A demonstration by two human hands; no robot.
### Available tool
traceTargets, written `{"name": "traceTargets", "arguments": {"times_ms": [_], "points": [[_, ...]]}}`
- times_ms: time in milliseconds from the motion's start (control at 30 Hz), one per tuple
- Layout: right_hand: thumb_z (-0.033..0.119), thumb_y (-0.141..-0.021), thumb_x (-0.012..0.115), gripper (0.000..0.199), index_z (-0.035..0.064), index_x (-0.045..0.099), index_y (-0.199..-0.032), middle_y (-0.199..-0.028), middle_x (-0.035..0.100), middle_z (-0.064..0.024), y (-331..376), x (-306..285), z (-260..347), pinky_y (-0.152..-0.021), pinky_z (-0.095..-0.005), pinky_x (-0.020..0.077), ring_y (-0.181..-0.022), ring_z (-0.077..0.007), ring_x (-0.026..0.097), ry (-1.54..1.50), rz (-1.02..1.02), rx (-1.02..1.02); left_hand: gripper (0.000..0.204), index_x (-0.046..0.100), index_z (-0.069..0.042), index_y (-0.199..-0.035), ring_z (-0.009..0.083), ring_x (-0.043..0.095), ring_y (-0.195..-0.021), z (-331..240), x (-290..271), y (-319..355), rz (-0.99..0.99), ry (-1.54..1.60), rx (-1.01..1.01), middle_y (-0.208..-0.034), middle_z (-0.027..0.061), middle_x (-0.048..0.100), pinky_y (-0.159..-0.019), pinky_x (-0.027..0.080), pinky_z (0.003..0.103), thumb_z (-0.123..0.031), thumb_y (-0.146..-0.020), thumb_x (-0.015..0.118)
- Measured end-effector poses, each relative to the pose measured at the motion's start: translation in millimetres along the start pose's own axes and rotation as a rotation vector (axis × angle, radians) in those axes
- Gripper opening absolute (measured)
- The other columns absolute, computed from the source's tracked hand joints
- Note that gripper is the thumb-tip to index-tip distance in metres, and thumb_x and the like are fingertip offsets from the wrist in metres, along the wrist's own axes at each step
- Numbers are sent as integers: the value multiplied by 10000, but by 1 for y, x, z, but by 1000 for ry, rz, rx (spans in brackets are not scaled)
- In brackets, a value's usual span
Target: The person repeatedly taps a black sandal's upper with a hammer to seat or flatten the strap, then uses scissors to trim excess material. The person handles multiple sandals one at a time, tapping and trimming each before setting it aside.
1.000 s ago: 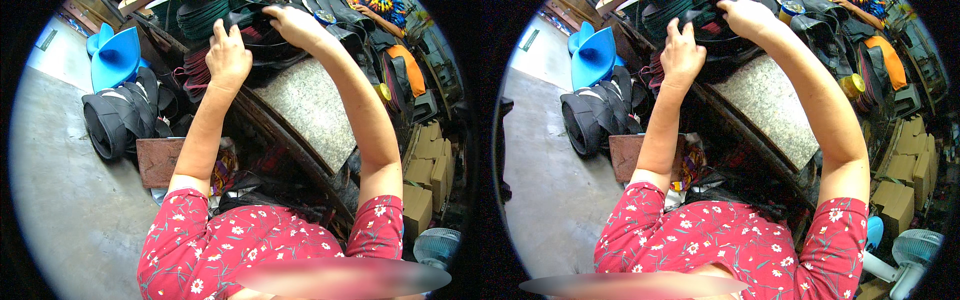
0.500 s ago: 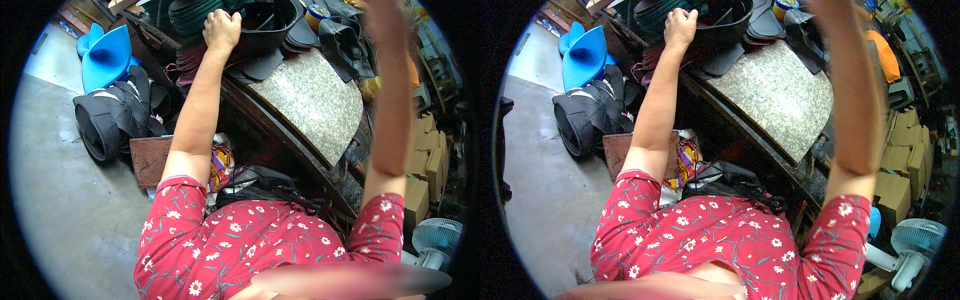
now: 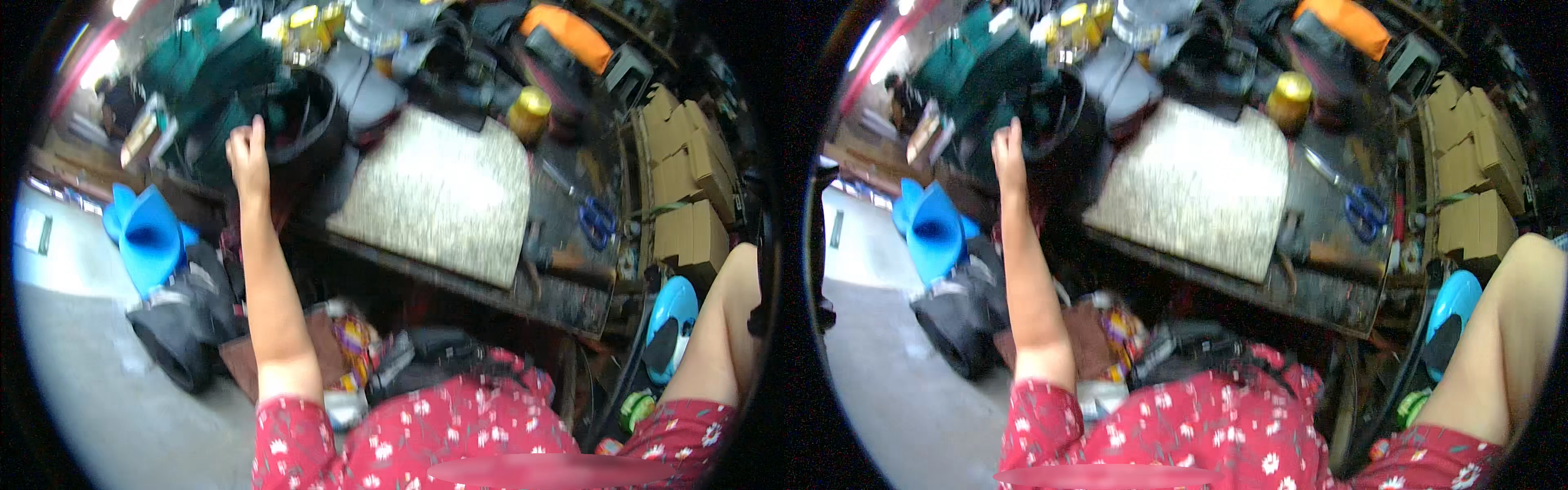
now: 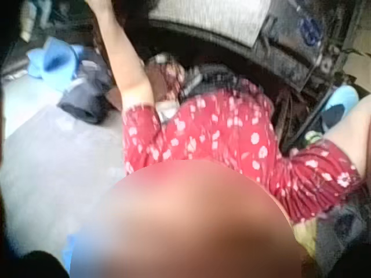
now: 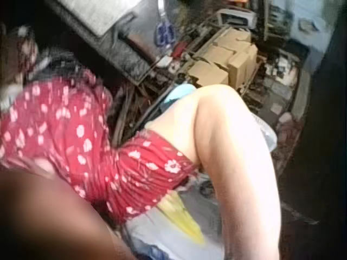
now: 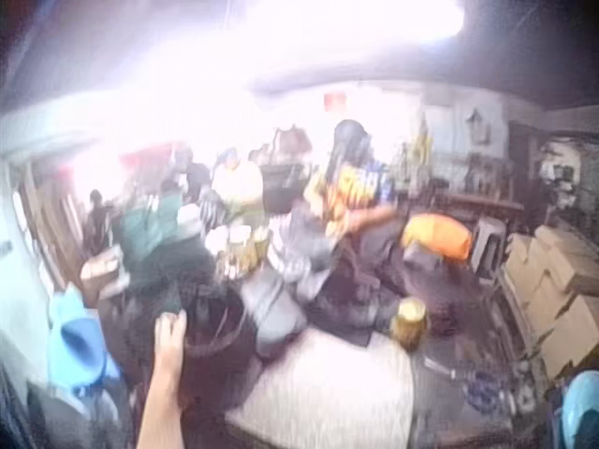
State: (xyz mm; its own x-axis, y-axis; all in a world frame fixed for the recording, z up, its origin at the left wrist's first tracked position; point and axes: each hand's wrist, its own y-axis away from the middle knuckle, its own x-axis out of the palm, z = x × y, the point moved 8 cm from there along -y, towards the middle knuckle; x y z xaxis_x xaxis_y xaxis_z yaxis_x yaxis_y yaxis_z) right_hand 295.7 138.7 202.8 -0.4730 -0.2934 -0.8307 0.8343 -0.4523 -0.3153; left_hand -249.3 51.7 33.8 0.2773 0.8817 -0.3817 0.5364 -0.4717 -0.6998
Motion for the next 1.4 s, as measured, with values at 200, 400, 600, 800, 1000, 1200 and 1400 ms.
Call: {"name": "traceTargets", "arguments": {"times_ms": [200, 400, 600, 800, 1000, 1200, 1400], "points": [[238, -924, 617, 267, 24, 698, -1062, -939, 717, -75, 40, -11, -16, -772, -353, 521, -840, -200, 651, 47, 18, 37, 458, 571, 25, -940, 306, 490, -1034, 4, 5, 3, 106, -11, -154, -1061, 216, 554, -952, 381, 408, -431, -975, 591], [233, -929, 609, 271, 27, 687, -1087, -964, 715, -82, 51, -6, 8, -793, -357, 522, -870, -212, 654, 82, 26, 9, 486, 557, 32, -938, 311, 483, -997, -16, -19, 17, -76, -40, -22, -1022, 198, 524, -935, 387, 409, -451, -979, 581], [229, -934, 602, 277, 30, 676, -1112, -989, 712, -89, 49, -6, 24, -813, -362, 522, -900, -223, 657, 115, 76, -30, 483, 559, 42, -1046, 380, 385, -1254, -39, -18, 16, -89, -40, -31, -1289, 278, 432, -1051, 326, 462, -438, -989, 562], [224, -939, 594, 285, 33, 665, -1138, -1014, 710, -96, 45, 1, 46, -833, -366, 522, -930, -235, 660, 152, 90, -152, 385, 567, -16, -1113, 391, 320, -1356, -163, -24, 55, -530, -382, 522, -1345, 256, 412, -1126, 240, 541, -374, -971, 568], [219, -943, 587, 294, 36, 653, -1163, -1039, 708, -103, 50, 8, 78, -854, -371, 522, -959, -246, 663, 201, 29, -286, 496, 569, -111, -1279, 314, 501, -1276, -275, 157, 123, 330, 34, 847, -1337, 110, 573, -1110, 340, 471, -286, -838, 715], [214, -948, 579, 304, 38, 642, -1188, -1064, 705, -110, 73, -2, 85, -874, -376, 522, -989, -258, 666, 213, -148, -346, 287, 722, -146, -1015, 291, 646, -974, -238, 261, 94, 649, -215, 436, -913, 79, 722, -913, 436, 520, -347, -810, 718], [209, -953, 572, 316, 41, 631, -1213, -1090, 703, -118, 61, -20, 77, -894, -380, 522, -1019, -269, 669, 46, -603, -283, 120, 704, -67, -869, 316, 664, -849, -262, 171, 92, 605, 456, 404, -825, 141, 689, -768, 513, 414, -175, -848, 656]]}}
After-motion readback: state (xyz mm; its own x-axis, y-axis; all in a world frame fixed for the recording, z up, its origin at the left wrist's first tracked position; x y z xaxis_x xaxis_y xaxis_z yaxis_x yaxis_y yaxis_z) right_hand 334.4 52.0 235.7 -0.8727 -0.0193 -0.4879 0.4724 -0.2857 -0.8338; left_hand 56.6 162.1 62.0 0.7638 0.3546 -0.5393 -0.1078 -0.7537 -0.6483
